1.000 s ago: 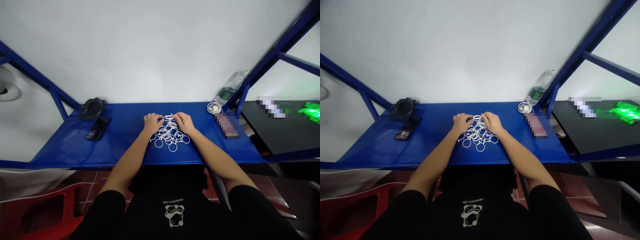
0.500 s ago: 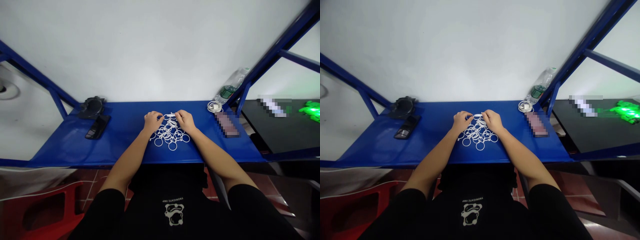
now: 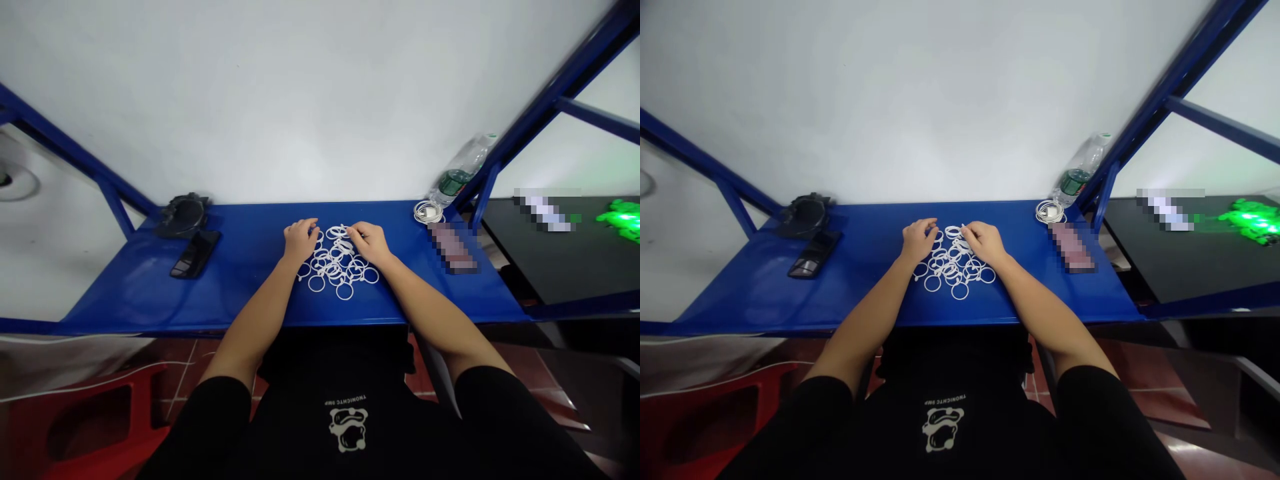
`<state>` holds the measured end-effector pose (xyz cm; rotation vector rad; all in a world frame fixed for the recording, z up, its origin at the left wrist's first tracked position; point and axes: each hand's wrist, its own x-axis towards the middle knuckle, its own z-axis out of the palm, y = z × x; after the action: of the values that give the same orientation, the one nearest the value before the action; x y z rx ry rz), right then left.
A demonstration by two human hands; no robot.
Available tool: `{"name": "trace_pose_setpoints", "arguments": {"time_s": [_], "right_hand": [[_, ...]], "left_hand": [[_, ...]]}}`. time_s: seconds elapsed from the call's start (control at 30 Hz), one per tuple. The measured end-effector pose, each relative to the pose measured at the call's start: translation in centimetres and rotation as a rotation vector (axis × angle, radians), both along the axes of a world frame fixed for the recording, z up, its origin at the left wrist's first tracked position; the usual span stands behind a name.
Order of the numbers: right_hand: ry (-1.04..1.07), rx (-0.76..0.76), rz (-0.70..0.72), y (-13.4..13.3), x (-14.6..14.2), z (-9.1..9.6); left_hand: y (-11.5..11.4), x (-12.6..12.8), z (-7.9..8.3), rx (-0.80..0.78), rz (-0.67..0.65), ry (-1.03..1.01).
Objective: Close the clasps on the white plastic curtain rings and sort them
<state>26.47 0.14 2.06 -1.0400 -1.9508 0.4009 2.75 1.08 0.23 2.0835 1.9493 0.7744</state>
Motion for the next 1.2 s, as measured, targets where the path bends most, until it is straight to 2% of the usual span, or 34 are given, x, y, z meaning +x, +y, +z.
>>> {"name": "trace_pose_setpoints", "arguments": {"time_s": [0.1, 0.23, 0.57, 0.8, 1.03, 1.2], "right_hand": [[-0.055, -0.016, 0.052, 0.2, -0.1, -0.2], [-0.059, -0.024, 0.045, 0.2, -0.1, -0.3], [-0.090, -0.052, 0.063, 0.1, -0.2, -0.3], [-0.088, -0.090, 0.091, 0.2, -0.2, -0.4], [-0.098, -0.087, 0.093, 0.2, -0.2, -0.5], [-0.080, -0.100, 0.077, 0.2, -0.2, -0.7]], "left_hand": [[0.3, -0.6, 0.1, -0.008, 0.024, 0.028], [0.5, -1.2, -0.3, -0.069, 0.036, 0.063], [0.4, -0.6, -1.0, -0.031, -0.033, 0.003], [0.2, -0.5, -1.3, -0.058, -0.098, 0.054], [0.2, 0.0, -0.8, -0.057, -0.068, 0.005], [-0.2, 0.3, 0.4, 0.012, -0.094, -0.096]]}}
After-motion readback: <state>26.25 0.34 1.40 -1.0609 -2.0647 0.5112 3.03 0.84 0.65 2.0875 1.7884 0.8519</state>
